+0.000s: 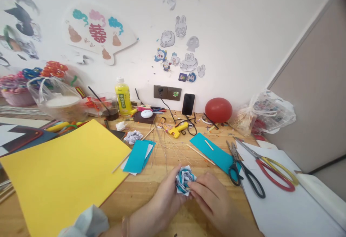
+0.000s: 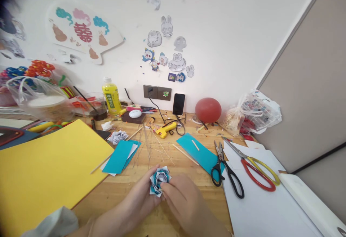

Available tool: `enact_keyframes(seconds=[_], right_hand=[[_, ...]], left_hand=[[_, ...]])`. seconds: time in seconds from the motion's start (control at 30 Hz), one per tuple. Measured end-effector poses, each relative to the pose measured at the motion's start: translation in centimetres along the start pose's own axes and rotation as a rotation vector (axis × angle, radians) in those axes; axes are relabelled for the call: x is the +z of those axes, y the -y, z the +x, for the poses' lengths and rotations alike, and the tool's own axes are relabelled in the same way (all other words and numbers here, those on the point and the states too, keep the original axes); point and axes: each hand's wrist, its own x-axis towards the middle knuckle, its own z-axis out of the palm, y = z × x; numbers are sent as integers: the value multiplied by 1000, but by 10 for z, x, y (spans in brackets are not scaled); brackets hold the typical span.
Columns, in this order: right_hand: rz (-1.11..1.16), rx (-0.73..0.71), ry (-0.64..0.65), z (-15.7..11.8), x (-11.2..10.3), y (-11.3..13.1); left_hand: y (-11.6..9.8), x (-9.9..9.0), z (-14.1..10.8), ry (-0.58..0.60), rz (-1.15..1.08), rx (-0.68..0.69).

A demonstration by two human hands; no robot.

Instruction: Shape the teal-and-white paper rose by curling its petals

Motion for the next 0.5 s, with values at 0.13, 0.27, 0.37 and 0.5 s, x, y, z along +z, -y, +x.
enact_keyframes(seconds=[0.13, 0.27, 0.37, 0.5], right_hand=[[57, 85, 57, 2, 2, 1], [37, 166, 102, 3, 3, 2], [81, 219, 102, 2, 4, 3], [234, 342, 81, -2, 8, 4]], left_hand=[[0, 0, -1, -5, 6, 17], [2, -2, 0, -27, 37, 52], [3, -3, 1, -54, 61, 72], [3, -2, 1, -55, 73, 89]])
